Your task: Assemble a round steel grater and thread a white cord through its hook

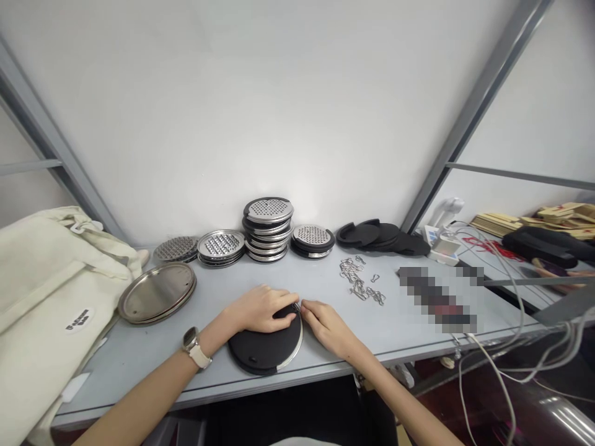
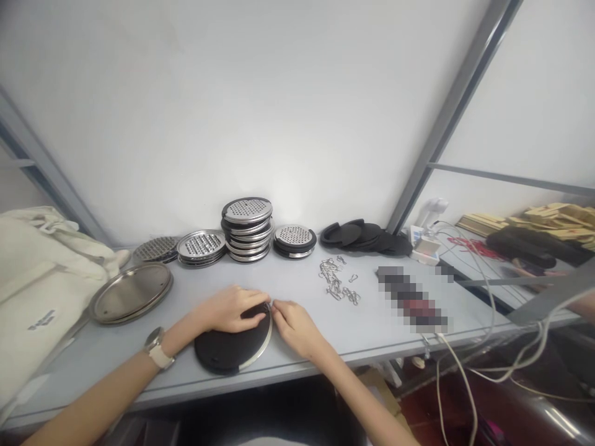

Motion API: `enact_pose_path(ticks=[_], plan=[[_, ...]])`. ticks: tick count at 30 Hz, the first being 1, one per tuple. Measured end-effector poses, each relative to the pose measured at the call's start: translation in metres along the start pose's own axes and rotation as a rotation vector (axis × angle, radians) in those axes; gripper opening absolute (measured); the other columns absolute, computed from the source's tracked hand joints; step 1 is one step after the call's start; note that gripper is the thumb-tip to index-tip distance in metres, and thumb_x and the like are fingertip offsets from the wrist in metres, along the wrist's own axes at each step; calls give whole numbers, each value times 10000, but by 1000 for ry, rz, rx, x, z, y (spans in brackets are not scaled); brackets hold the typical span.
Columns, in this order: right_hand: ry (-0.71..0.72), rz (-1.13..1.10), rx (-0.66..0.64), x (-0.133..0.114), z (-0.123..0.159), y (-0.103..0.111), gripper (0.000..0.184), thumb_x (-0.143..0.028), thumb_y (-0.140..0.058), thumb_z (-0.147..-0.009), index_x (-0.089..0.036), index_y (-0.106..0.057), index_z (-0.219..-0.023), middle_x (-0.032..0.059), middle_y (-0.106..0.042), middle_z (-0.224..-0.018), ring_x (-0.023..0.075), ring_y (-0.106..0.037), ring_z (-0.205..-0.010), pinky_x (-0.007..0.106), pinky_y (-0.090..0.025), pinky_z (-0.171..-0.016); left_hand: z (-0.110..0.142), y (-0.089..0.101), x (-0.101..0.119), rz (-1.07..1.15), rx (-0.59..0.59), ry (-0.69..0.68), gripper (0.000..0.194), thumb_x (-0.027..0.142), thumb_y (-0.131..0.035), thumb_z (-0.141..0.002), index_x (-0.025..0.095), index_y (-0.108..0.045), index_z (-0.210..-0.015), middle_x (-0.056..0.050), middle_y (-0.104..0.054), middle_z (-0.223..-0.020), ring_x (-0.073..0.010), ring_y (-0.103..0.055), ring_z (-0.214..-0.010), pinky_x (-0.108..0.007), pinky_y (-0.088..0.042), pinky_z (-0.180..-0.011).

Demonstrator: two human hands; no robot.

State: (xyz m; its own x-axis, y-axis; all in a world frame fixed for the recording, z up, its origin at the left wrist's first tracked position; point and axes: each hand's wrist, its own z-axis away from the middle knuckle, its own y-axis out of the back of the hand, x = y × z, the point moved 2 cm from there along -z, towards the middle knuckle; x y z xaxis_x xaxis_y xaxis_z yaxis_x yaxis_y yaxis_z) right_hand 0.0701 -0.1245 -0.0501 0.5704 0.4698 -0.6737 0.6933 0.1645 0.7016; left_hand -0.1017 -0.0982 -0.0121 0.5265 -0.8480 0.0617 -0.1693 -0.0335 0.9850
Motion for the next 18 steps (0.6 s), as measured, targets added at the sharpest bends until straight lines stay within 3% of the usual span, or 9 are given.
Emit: enact_pose_path(ticks=[6,18], plan=[[-23,-6,22,0,0,-1,304,-258,-300,-947,-191,-428,-680,-10,-529,-660,124,-479,-622,244,-352,-616,0,0,0,22,8,10,148,326,-468,-862,196,-505,-924,-16,-650,-831,-167,-602,-688,-280,-311,-560],[3,25,21,0,0,-1,289,-253,-305,-945,-197,-402,-679,-20,-503,-642,118,-460,-600,233,-332,-603,-1,-3,-2,67,5,17,188,329,-468,-859,190,-540,-962,-36,-659,-875,-174,-604,-733,-263,-345,-607]])
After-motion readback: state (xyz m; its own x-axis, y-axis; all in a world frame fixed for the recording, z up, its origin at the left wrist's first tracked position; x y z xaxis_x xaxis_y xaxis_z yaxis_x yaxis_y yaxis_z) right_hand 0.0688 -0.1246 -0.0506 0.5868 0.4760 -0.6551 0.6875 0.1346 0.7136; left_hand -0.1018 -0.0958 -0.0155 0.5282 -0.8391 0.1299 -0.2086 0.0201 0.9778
